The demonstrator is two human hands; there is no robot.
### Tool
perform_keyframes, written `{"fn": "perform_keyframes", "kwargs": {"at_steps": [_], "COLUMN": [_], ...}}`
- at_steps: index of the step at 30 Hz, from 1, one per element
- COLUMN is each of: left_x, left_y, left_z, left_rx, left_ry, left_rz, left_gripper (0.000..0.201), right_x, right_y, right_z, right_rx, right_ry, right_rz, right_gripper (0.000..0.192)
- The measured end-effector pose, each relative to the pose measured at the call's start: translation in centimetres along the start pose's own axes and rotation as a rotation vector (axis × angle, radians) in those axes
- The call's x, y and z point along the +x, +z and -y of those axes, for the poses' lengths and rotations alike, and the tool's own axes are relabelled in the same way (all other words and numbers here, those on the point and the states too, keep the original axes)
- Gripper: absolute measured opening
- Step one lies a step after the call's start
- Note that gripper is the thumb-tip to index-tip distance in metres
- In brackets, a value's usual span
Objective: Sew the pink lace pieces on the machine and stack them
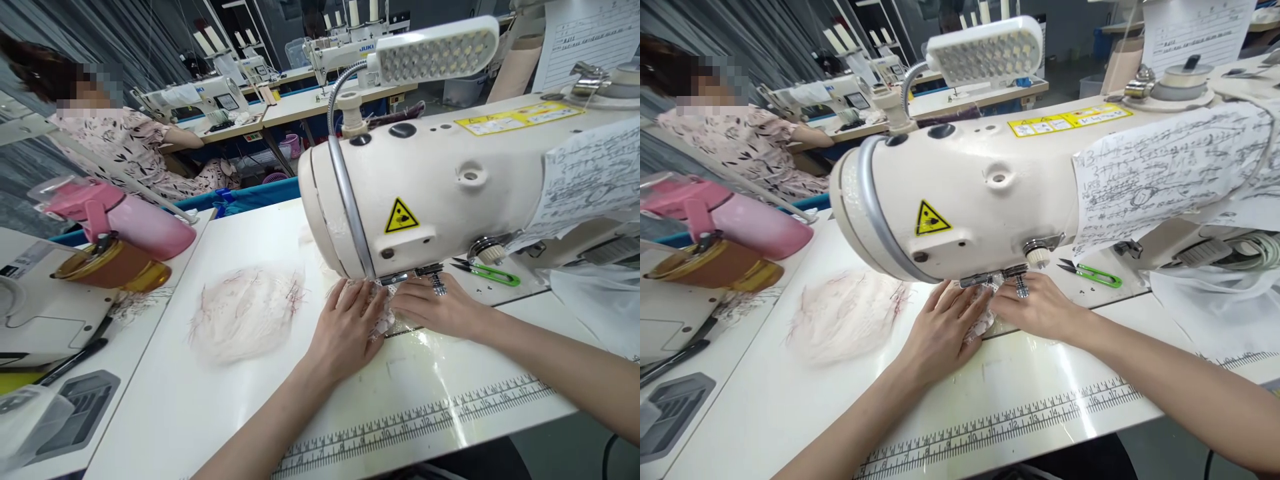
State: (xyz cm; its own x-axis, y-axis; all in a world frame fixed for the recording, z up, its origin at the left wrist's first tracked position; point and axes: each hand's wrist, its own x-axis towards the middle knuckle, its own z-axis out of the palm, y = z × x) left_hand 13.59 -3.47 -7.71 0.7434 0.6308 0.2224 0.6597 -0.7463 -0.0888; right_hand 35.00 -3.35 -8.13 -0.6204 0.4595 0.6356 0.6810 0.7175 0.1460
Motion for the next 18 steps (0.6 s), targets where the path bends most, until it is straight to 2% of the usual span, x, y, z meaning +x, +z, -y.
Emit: {"fn": "perform_keyframes", "kwargs": {"at_steps": [3,7,10,13,18], "left_x": [-0.1,-0.2,-0.2,-0.2,-0.2], "left_y": [-0.1,0.1,0.2,0.2,0.5], "left_z": [-0.1,-0.3,-0.5,-0.4,0.0], "left_rx": [0.037,0.036,0.015,0.001,-0.008], "left_ry": [0.013,0.146,0.224,0.200,0.130], "left_rz": [-0.006,-0.173,-0.258,-0.259,-0.226], "left_gripper": [0.056,0.030,0.022,0.020,0.019], "right_x": [0.0,0.2,0.1,-0.1,-0.5], "right_y": [-0.2,-0.7,-0.7,-0.1,1.0], "right_z": [0.1,0.4,0.5,0.6,0.8], "right_rx": [-0.042,-0.090,-0.057,0.077,0.257], "right_ry": [0.021,0.015,0.000,-0.007,0.038], "right_rz": [0.023,0.039,0.024,0.023,0.118], "right_gripper": [0.019,0.018,0.019,0.019,0.021]}}
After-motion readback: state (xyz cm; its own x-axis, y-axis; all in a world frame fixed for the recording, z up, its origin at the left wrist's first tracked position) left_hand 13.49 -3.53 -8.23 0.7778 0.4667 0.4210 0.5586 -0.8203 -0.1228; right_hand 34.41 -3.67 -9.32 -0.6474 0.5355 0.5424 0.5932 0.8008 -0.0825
